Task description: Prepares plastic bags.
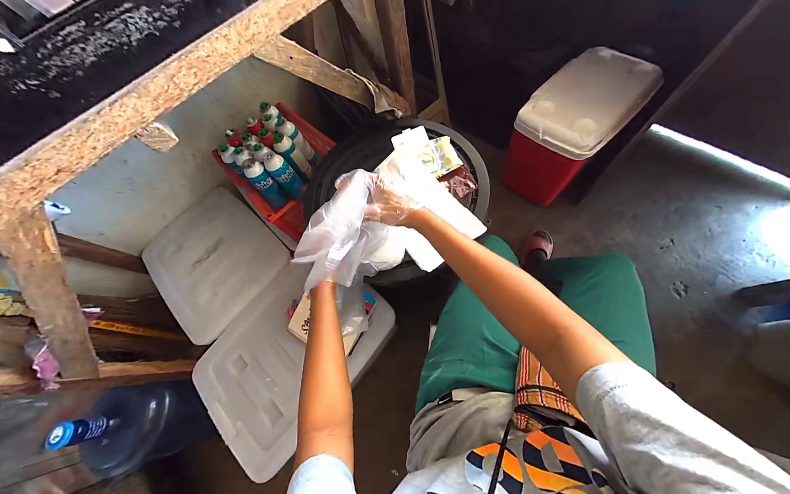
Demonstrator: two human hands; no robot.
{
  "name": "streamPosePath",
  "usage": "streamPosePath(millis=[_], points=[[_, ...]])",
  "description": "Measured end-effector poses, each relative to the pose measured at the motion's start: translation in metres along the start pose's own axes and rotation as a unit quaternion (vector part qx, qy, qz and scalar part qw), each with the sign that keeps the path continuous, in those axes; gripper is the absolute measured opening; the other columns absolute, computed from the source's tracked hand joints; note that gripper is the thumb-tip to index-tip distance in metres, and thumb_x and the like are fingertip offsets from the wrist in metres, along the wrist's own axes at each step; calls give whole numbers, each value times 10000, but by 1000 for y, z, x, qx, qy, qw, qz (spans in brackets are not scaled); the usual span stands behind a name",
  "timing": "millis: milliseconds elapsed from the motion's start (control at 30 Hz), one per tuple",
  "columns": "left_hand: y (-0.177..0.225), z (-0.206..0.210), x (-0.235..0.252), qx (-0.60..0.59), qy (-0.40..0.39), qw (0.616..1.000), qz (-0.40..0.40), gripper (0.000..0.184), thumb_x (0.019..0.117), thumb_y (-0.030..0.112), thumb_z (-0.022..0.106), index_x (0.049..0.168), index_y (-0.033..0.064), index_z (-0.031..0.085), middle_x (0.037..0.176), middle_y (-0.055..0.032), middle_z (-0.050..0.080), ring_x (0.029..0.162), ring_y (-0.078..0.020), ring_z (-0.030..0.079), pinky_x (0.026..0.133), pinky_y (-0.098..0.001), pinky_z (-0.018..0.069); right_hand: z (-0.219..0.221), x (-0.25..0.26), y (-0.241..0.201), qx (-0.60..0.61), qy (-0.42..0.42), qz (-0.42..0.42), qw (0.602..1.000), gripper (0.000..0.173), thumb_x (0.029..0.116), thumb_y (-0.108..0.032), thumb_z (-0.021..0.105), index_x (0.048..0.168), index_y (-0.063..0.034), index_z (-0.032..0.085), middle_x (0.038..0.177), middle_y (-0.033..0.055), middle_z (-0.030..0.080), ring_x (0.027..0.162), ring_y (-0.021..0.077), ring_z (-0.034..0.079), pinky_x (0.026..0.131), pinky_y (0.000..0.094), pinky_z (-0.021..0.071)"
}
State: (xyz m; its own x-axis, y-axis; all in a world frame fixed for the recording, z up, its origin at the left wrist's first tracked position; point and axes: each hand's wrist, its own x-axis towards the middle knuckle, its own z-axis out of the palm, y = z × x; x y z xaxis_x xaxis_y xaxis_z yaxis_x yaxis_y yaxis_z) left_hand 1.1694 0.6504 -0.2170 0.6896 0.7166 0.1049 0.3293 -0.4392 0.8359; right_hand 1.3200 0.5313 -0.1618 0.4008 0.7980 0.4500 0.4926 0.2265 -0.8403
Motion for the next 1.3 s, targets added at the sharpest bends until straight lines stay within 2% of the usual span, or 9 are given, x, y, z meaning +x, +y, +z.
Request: streamPosePath(millis=[100,267,467,633,733,800,1033,1167,1300], points=[[-18,19,-14,246,-25,964,-94,504,1050,220,557,1424,-110,489,1469,-323,487,1437,-407,413,1200,-510,286,10,-22,22,-48,2,60,997,696,799,-89,777,1386,150,489,1316,308,599,1259,326,578,1106,430,416],[-15,46,-13,19,45,999,4,416,1025,66,534,1358,-180,483,1363,-333,552,1312,-346,522,1131,-409,384,26,-53,51,-99,-5,77,992,651,917,-88,683,1448,173,413,1455,336,498,1408,357,469,1209,404,308],[-9,53,-22,162,-24,986,-33,405,1040,172,548,1278,-154,575,1248,-352,625,1230,-453,593,1064,-552,435,33,-62,68,-166,-42,176,969,677,950,-118,662,1530,66,364,1516,272,467,1431,358,445,1186,529,333],[74,5,-39,138,-157,969,-132,413,1062,55,493,1409,-166,454,1446,-343,497,1392,-398,465,1172,-446,328,12,-43,39,-193,-100,213,953,910,833,-223,817,1549,48,327,1500,332,434,1413,469,407,1160,608,322],[19,-6,-28,141,-215,965,43,397,1074,74,457,1301,-251,479,1287,-415,556,1212,-387,579,1019,-296,462,7,-24,3,-86,26,122,988,1156,695,-312,924,1590,12,268,1523,306,430,1416,408,431,1184,517,343],[11,21,-36,117,-149,981,-31,433,1055,101,510,1381,-181,471,1378,-331,549,1300,-331,547,1115,-382,417,7,-19,-7,-47,74,81,993,1180,676,-258,946,1605,-22,258,1494,318,456,1366,437,478,1138,565,396],[-3,33,-92,-63,50,991,108,500,1016,54,528,1433,-191,400,1421,-352,506,1356,-372,506,1168,-422,379,35,-132,-29,135,109,249,953,692,956,-201,719,1495,82,391,1322,312,595,1169,349,639,1034,450,507],[16,31,-131,-314,-30,944,93,459,997,30,452,1389,-197,376,1307,-212,576,1147,-63,592,996,-220,489,48,-163,-57,155,65,66,984,263,907,-4,658,1106,167,633,955,202,687,872,157,643,835,310,525],[49,10,-127,-238,19,954,179,472,1005,32,488,1349,-267,372,1371,-329,535,1230,-102,576,1016,-212,469,18,-183,-116,74,-56,-112,989,126,821,13,714,904,103,742,986,206,716,1032,259,646,983,358,475]])
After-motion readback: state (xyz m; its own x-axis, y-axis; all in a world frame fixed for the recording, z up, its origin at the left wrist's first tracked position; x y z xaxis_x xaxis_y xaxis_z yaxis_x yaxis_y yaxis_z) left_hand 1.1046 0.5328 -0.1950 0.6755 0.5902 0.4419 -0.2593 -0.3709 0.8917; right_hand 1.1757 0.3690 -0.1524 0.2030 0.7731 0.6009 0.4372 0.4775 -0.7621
